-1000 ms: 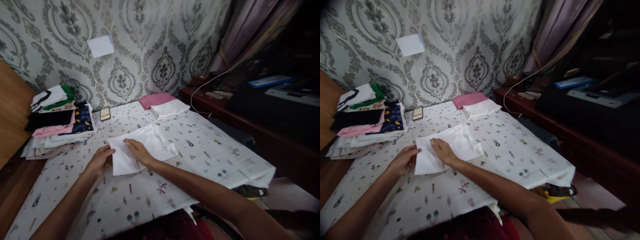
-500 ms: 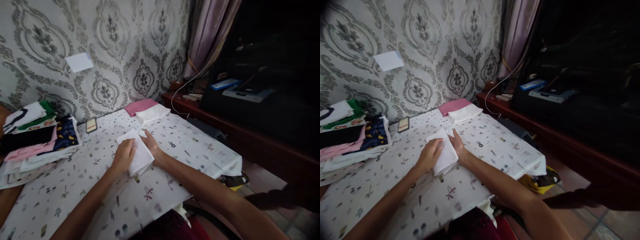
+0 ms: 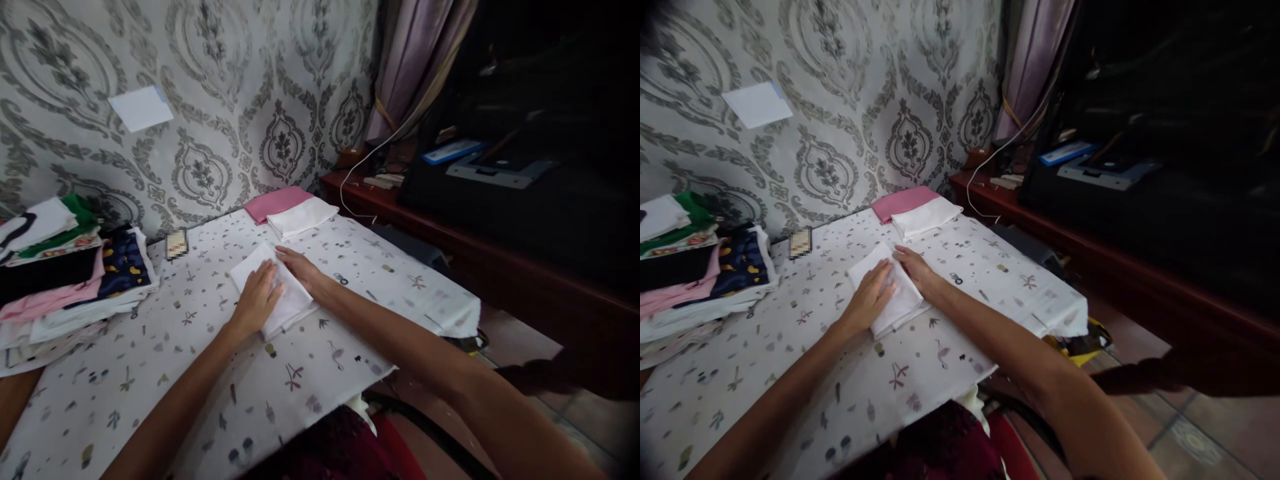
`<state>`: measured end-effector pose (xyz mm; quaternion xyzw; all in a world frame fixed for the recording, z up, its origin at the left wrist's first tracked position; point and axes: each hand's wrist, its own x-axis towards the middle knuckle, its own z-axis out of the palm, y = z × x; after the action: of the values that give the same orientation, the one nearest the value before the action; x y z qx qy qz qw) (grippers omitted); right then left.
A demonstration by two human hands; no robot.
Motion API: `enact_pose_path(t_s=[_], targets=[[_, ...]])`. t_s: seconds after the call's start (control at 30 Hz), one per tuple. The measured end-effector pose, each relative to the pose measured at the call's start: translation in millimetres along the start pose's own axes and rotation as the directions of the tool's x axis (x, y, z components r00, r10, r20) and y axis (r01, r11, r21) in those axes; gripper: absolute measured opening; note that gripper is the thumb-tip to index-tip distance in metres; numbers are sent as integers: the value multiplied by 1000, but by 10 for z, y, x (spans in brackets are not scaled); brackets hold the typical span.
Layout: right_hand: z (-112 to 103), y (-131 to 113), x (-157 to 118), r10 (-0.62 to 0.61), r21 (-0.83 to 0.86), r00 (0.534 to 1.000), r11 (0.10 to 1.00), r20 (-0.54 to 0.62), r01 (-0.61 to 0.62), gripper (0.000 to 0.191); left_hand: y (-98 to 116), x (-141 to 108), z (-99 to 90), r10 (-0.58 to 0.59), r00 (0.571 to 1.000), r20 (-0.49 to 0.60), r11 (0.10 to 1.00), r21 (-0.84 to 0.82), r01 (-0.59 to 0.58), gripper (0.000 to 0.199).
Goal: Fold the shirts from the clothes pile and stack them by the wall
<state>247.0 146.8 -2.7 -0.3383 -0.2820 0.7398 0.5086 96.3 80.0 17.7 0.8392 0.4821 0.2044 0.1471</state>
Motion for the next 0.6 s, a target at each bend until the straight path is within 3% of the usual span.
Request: enact_pose_path(t_s=[0.1,0.2,0.27,0.43,0.6], targets=[[-75,33,42,-50,-48,998,998,-26,49,65,105,-162,-10,134,990,-48,986,104,-128,44],[-110,60,86,-140,-156,990,978,-13,136,73,197,-324,37,253,967,-24,940,241,-240,33],[-122,72,117,-210,-242,977,950,-19,200,68,217,-389,86,282,959,-10,917,297,-267,20],[-176,89,181,-309,-355,951,892,-28,279,53,203,-429,165,300,954,9,910,297,-289,29],[-237,39,208,-386,-472,921,822,-50,319,44,248,-423,38,321,945,55,928,184,-326,23]])
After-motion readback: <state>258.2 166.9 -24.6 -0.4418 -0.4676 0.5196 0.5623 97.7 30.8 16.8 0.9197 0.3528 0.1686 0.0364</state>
